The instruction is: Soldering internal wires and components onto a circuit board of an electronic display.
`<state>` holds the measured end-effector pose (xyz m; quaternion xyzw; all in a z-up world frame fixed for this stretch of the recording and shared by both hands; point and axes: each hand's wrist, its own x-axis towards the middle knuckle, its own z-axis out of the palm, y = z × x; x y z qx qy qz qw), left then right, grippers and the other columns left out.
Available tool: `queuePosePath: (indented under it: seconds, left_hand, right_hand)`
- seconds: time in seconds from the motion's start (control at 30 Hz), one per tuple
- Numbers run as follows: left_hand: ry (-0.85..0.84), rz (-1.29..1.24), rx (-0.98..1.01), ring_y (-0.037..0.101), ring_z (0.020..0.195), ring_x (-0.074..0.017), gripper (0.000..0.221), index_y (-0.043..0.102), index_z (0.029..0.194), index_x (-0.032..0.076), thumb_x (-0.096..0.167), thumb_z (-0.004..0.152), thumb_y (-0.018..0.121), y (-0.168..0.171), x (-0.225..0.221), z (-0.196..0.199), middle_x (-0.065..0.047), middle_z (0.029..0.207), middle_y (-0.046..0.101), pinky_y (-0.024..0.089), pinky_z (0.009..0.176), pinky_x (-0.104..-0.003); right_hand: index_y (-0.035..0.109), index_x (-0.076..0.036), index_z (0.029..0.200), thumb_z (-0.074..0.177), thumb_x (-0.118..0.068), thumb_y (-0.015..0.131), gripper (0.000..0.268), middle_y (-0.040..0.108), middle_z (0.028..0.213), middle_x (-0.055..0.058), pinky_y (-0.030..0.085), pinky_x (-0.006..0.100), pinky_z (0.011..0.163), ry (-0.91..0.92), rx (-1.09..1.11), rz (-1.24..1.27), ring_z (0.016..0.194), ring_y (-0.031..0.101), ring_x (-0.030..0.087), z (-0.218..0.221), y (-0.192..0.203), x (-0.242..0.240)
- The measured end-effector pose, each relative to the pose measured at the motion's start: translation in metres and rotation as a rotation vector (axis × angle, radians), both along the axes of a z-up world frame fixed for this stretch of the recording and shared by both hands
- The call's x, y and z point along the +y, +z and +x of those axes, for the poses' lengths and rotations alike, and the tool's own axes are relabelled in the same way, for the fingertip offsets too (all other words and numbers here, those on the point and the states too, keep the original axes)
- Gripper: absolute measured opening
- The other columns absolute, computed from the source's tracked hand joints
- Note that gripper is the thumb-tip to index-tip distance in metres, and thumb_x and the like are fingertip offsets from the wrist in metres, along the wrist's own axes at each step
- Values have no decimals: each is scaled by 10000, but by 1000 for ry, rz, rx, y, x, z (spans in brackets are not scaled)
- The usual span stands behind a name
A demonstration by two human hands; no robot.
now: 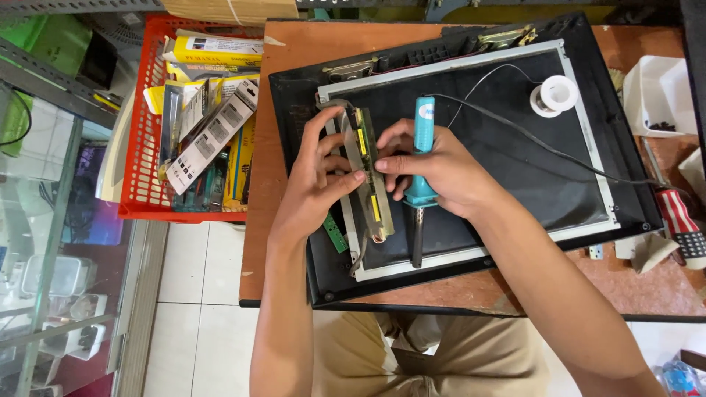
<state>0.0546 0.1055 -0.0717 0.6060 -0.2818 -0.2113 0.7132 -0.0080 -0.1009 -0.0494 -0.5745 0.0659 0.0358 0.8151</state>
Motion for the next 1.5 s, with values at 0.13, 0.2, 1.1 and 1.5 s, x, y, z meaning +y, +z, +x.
queuePosePath:
  seconds: [0.13, 0.2, 1.1, 1.5]
  left_hand:
    - [-6, -34, -1, 589, 1023, -258, 740, 272, 1590, 202, 190, 992, 708, -2, 2, -1, -335, 1420, 462, 606, 849, -491]
    - [-14, -40, -10, 577, 1046, -277, 725, 262, 1591, 204, 196, 1002, 685, 3, 3, -3, -354, 1438, 431, 601, 851, -514]
    - [97, -86, -64, 730, 1101, -314, 703, 322, 1624, 215, 34, 982, 544, 7, 12, -13, -365, 1513, 474, 635, 920, -507]
    - [210, 304, -99, 719, 1149, -435, 506, 429, 1540, 169, 97, 1046, 513, 49, 8, -38, -342, 1416, 567, 581, 893, -612]
  right_hand:
    - [689, 51, 1077, 812, 32, 809, 291, 718, 861, 164, 662, 377, 499, -6, -13, -42, 584, 713, 246, -3, 6, 4]
    - [685, 51, 1080, 813, 25, 812, 297, 715, 863, 163, 663, 376, 501, -12, -14, -58, 591, 712, 242, -3, 5, 4]
    - [660, 38, 1138, 844, -5, 801, 328, 640, 963, 145, 658, 418, 693, 16, -102, -59, 856, 725, 234, -6, -16, 11]
    - [589, 9, 1134, 771, 65, 830, 439, 564, 1053, 132, 599, 410, 807, 47, -32, -2, 885, 699, 242, -6, -19, 16]
